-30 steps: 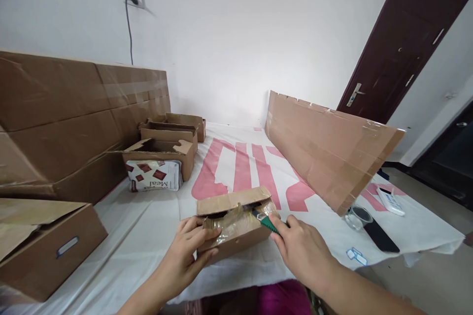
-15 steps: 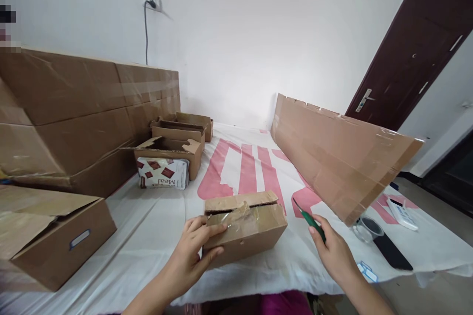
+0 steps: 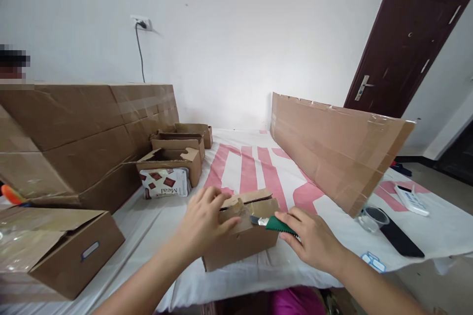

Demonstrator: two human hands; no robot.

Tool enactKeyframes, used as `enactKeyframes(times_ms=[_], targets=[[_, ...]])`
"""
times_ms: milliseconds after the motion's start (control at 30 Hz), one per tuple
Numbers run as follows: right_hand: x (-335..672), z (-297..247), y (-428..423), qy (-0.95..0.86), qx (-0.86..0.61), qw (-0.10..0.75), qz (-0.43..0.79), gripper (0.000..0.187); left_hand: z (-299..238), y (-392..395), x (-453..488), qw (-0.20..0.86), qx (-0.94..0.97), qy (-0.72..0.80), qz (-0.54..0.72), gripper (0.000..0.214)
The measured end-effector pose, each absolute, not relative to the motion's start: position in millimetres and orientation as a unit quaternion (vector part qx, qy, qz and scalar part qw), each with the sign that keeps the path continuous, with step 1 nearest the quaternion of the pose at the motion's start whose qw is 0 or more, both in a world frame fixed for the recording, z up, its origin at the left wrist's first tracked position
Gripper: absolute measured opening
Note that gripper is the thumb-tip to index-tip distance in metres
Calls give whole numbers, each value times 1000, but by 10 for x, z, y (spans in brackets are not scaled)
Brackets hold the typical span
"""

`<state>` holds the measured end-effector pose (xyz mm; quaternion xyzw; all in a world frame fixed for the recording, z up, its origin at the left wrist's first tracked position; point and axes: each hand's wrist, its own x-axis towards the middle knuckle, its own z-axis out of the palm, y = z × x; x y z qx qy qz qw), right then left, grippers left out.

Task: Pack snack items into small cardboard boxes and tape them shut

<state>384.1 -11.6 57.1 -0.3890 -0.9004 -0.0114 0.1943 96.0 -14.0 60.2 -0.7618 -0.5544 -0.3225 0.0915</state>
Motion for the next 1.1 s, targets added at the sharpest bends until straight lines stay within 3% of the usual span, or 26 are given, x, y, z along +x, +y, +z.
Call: enactKeyframes(times_ms=[100, 233, 467, 700, 900, 1100], targets=[[3855, 549, -111, -906, -381, 185, -11, 38, 713, 41, 1094, 21, -801, -539, -261, 4], [3886, 576, -60, -910, -360, 205, -18, 38, 780, 178, 1128, -139, -764, -567, -275, 15], [3644, 550, 32, -900, -358, 236, -83, 38, 739, 32, 1299, -91, -711, -589, -374, 12], [3600, 439, 249, -905, -315, 259, -122, 38, 543, 75, 1323, -188, -681, -546, -450, 8], [4214, 514, 532, -842, -447, 289, -91, 31, 440, 113, 1228, -215, -650, -558, -470, 7], [4018, 527, 244, -908, -318, 267, -54, 36, 429, 144, 1256, -279, -591, -549, -521, 8]])
